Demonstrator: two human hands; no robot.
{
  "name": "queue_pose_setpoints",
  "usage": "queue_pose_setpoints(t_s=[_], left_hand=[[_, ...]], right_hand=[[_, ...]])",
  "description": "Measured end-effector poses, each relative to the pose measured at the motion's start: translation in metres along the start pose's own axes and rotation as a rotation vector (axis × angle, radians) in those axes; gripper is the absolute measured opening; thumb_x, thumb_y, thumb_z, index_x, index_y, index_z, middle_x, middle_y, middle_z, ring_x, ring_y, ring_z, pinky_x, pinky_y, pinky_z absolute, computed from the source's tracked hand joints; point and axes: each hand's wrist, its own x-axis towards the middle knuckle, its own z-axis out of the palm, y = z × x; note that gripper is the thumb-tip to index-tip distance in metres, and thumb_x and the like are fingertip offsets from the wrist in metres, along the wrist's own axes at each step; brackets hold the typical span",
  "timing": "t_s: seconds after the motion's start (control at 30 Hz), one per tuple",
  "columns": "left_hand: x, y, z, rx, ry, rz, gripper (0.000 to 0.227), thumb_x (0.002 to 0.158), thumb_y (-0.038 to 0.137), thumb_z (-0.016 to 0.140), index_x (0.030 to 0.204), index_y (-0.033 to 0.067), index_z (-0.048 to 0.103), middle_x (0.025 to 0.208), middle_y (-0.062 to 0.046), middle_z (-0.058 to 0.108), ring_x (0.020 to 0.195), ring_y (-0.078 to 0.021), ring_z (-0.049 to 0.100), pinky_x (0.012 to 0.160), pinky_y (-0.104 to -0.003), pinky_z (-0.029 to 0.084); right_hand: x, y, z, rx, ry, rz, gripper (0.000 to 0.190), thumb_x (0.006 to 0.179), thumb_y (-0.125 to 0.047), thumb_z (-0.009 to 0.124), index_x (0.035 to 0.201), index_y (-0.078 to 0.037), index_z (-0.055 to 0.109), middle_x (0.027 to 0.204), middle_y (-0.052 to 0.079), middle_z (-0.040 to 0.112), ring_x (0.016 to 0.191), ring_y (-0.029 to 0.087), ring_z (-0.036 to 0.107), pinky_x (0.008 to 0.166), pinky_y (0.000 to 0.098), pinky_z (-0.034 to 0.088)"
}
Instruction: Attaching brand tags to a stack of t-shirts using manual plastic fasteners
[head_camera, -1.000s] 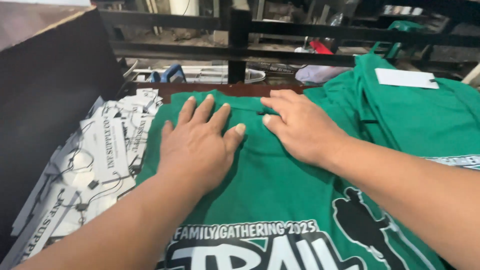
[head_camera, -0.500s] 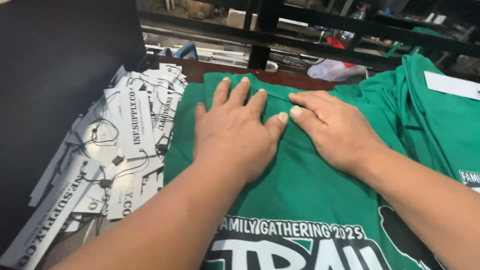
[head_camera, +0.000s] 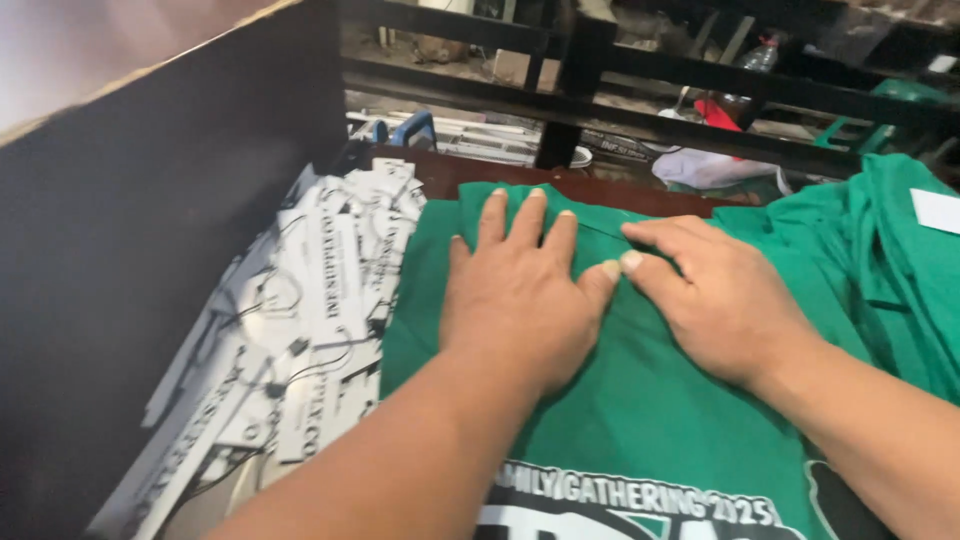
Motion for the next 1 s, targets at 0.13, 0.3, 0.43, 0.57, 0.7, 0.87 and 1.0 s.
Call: queue_pose_setpoints(t_s=[0.13, 0.3, 0.43, 0.57, 0.7, 0.87, 1.0], left_hand=[[0.020, -0.006, 0.013, 0.056, 0.126, 0.080, 0.068, 0.096, 0.059, 0.042, 0.148, 0.0163, 0.050, 0.163, -0.011, 0.037, 0.150, -0.0404, 0.023, 0.107, -0.074, 0.029], [0.038, -0.010, 0.009, 0.069, 0.051, 0.023, 0.069, 0.099, 0.059, 0.033, 0.154, 0.0184, 0.042, 0.166, -0.007, 0.031, 0.153, -0.0363, 0.016, 0.109, -0.069, 0.028], [0.038, -0.007, 0.005, 0.086, 0.037, -0.002, 0.069, 0.098, 0.059, 0.032, 0.153, 0.0195, 0.042, 0.166, -0.006, 0.031, 0.154, -0.0350, 0.016, 0.107, -0.067, 0.030], [0.034, -0.005, 0.004, 0.085, 0.004, -0.028, 0.071, 0.098, 0.060, 0.029, 0.156, 0.0204, 0.040, 0.168, -0.004, 0.027, 0.155, -0.0338, 0.013, 0.108, -0.065, 0.030], [0.029, -0.004, 0.004, 0.115, 0.026, -0.032, 0.070, 0.098, 0.060, 0.030, 0.156, 0.0206, 0.039, 0.169, -0.004, 0.026, 0.155, -0.0342, 0.014, 0.108, -0.066, 0.030], [0.025, 0.000, 0.001, 0.129, 0.010, -0.055, 0.071, 0.098, 0.060, 0.028, 0.157, 0.0207, 0.035, 0.170, -0.002, 0.023, 0.156, -0.0332, 0.012, 0.109, -0.067, 0.029], [0.020, 0.002, -0.001, 0.144, -0.027, -0.096, 0.072, 0.099, 0.060, 0.026, 0.160, 0.0217, 0.031, 0.172, -0.002, 0.019, 0.157, -0.0321, 0.009, 0.110, -0.065, 0.029]], right_hand=[[0.013, 0.018, 0.005, -0.034, 0.040, -0.079, 0.048, 0.096, -0.039, 0.052, 0.126, -0.006, 0.071, 0.128, 0.013, 0.071, 0.120, 0.030, 0.063, 0.104, 0.0433, 0.043], [0.032, 0.015, 0.010, 0.002, 0.046, -0.009, 0.049, 0.096, -0.040, 0.052, 0.127, -0.009, 0.071, 0.131, 0.010, 0.069, 0.122, 0.028, 0.060, 0.104, 0.0425, 0.041], [0.032, 0.007, 0.006, 0.045, 0.019, 0.094, 0.049, 0.094, -0.042, 0.051, 0.129, -0.014, 0.070, 0.135, 0.001, 0.068, 0.125, 0.023, 0.059, 0.105, 0.0396, 0.041], [0.029, 0.010, 0.006, 0.023, 0.011, 0.092, 0.050, 0.095, -0.046, 0.049, 0.130, -0.016, 0.070, 0.135, 0.002, 0.067, 0.127, 0.024, 0.058, 0.105, 0.0431, 0.040], [0.023, 0.012, 0.003, 0.055, 0.033, 0.065, 0.049, 0.096, -0.044, 0.051, 0.127, -0.013, 0.071, 0.132, 0.004, 0.069, 0.124, 0.026, 0.060, 0.103, 0.0420, 0.042], [0.018, 0.018, 0.005, 0.048, 0.110, 0.001, 0.044, 0.097, -0.039, 0.052, 0.123, -0.011, 0.073, 0.125, 0.008, 0.072, 0.117, 0.028, 0.064, 0.099, 0.0430, 0.046], [0.012, 0.016, 0.006, 0.054, 0.132, -0.002, 0.042, 0.097, -0.038, 0.052, 0.120, -0.011, 0.074, 0.123, 0.006, 0.073, 0.115, 0.028, 0.065, 0.097, 0.0431, 0.047]])
